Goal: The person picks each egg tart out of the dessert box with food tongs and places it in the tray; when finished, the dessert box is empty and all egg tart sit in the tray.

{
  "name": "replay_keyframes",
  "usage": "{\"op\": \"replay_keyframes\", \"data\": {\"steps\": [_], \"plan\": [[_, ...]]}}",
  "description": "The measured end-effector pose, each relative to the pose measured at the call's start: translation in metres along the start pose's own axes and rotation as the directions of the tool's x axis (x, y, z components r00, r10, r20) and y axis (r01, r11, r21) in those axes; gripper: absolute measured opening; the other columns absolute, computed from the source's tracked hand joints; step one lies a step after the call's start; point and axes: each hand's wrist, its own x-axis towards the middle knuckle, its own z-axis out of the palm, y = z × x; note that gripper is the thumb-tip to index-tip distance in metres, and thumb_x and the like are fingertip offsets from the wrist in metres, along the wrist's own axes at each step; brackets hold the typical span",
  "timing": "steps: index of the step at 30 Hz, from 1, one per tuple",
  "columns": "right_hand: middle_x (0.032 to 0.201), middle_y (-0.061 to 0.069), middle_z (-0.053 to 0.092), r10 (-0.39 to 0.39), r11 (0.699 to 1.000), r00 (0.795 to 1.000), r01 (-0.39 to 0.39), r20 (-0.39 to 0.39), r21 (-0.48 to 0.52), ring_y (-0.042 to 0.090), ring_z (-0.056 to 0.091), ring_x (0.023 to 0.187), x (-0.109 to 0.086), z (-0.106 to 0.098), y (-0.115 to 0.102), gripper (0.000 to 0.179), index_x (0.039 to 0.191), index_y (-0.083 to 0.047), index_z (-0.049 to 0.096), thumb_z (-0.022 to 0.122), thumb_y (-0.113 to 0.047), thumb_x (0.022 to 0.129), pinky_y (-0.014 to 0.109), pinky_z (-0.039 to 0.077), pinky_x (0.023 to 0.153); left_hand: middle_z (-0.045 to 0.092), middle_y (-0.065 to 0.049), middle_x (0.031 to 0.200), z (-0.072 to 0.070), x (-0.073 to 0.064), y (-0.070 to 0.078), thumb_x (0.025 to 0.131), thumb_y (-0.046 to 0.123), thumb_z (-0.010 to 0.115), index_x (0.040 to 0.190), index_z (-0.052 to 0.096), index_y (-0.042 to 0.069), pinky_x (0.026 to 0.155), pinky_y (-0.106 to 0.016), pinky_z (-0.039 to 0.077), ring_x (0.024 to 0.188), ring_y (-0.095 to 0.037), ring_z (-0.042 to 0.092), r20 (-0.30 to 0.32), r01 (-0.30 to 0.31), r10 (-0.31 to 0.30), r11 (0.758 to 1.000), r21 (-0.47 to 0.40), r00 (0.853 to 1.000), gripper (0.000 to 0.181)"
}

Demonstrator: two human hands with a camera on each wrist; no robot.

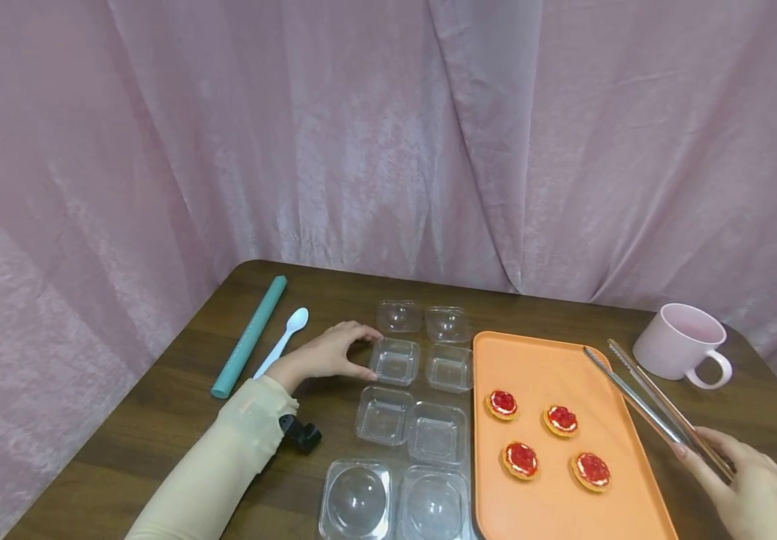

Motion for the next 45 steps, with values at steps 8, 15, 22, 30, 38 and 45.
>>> {"op": "replay_keyframes", "data": {"steps": [8,15,22,30,38,45], "plan": [[0.112,0.045,0.053,0.061,0.998,0.998,-0.061,-0.003,-0.024,0.056,0.056,0.077,0.002,0.001,0.013,0.061,0.119,0.009,0.054,0.055,-0.046,0.094,0.053,0.046,0.057,0.055,-0.005,0.13,-0.001,-0.002,-0.004,0.075,0.051,0.077,0.136,0.051,0.02,0.107,-0.046,0.039,0.124,-0.024,0.049,0.003,0.017,-0.017,1.0,0.002,1.0,0.073],[0.112,0.046,0.049,0.101,0.994,0.994,-0.102,-0.037,-0.031,0.029,0.052,0.054,0.0,0.004,0.026,0.064,0.116,0.013,0.052,0.054,-0.048,0.094,0.033,0.041,0.047,0.055,-0.006,0.13,-0.001,-0.003,-0.004,0.075,0.05,0.077,0.136,0.051,0.019,0.107,-0.047,0.039,0.125,-0.024,0.048,0.004,0.022,-0.022,1.0,0.0,1.0,0.073],[0.093,0.044,0.058,0.122,0.991,0.992,-0.124,-0.039,-0.048,0.017,0.036,0.043,-0.003,0.011,0.037,0.066,0.115,0.014,0.051,0.049,-0.05,0.096,0.024,0.035,0.044,0.055,-0.006,0.129,-0.001,-0.002,-0.002,0.075,0.05,0.077,0.136,0.051,0.019,0.107,-0.047,0.039,0.124,-0.025,0.049,0.008,0.019,-0.019,1.0,-0.004,1.0,0.073],[0.083,0.038,0.056,0.166,0.984,0.986,-0.163,0.037,-0.074,0.015,0.037,0.041,-0.003,0.015,0.048,0.072,0.116,0.016,0.047,0.044,-0.053,0.097,0.024,0.037,0.042,0.057,-0.008,0.128,-0.002,0.0,0.0,0.075,0.048,0.078,0.135,0.052,0.016,0.106,-0.048,0.038,0.122,-0.026,0.05,-0.003,-0.011,0.011,1.0,0.008,1.0,0.073],[0.087,0.043,0.057,0.115,0.992,0.992,-0.113,0.042,-0.059,0.027,0.05,0.045,-0.001,0.017,0.059,0.071,0.113,0.019,0.049,0.049,-0.05,0.096,0.035,0.047,0.046,0.057,-0.008,0.128,-0.002,0.0,0.001,0.075,0.049,0.077,0.135,0.052,0.016,0.105,-0.049,0.039,0.122,-0.026,0.05,-0.003,-0.018,0.018,1.0,0.007,1.0,0.073],[0.09,0.044,0.056,0.08,0.996,0.994,-0.077,0.072,-0.053,0.055,0.053,0.074,0.001,0.012,0.061,0.072,0.109,0.02,0.051,0.057,-0.05,0.092,0.062,0.047,0.058,0.056,-0.008,0.129,-0.002,0.0,0.001,0.076,0.049,0.077,0.136,0.051,0.017,0.106,-0.049,0.039,0.122,-0.026,0.05,-0.001,-0.014,0.014,1.0,-0.004,1.0,0.073]]}}
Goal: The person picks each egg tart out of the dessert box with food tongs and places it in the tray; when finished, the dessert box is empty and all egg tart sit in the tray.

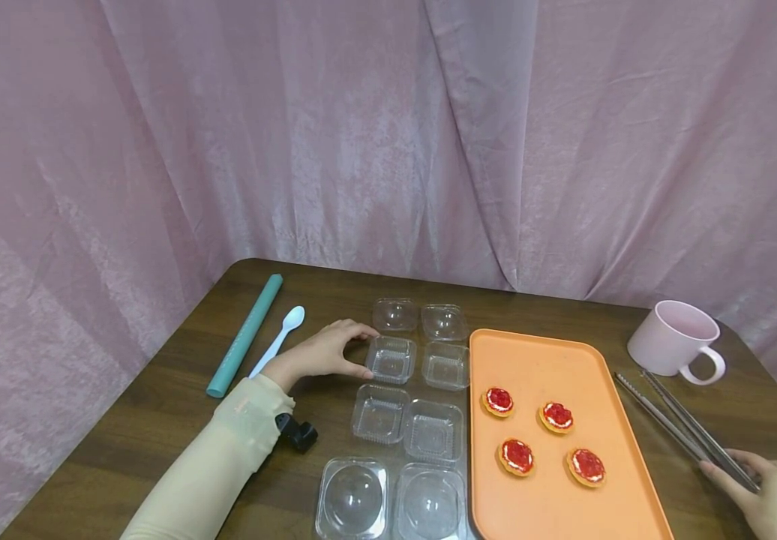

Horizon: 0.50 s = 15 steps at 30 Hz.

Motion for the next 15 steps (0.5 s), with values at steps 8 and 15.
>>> {"op": "replay_keyframes", "data": {"steps": [8,15], "plan": [[0.087,0.04,0.059,-0.007,0.999,1.0,0.008,0.015,-0.032,0.058,0.053,0.079,0.003,0.0014,0.0029,0.075,0.109,0.019,0.053,0.058,-0.053,0.089,0.062,0.047,0.058,0.056,-0.008,0.129,-0.0017,-0.0011,0.0007,0.076,0.048,0.077,0.136,0.051,0.017,0.106,-0.048,0.039,0.123,-0.026,0.05,0.001,0.002,-0.002,1.0,0.004,1.0,0.073],[0.089,0.038,0.06,0.009,1.0,1.0,-0.009,-0.013,-0.018,0.052,0.054,0.08,0.0041,0.0029,0.0003,0.076,0.11,0.018,0.054,0.062,-0.054,0.086,0.042,0.045,0.052,0.056,-0.009,0.128,-0.0047,-0.0016,0.0003,0.076,0.05,0.076,0.137,0.05,0.016,0.106,-0.05,0.038,0.122,-0.027,0.05,0.001,-0.001,0.001,1.0,0.028,1.0,0.074]]}}
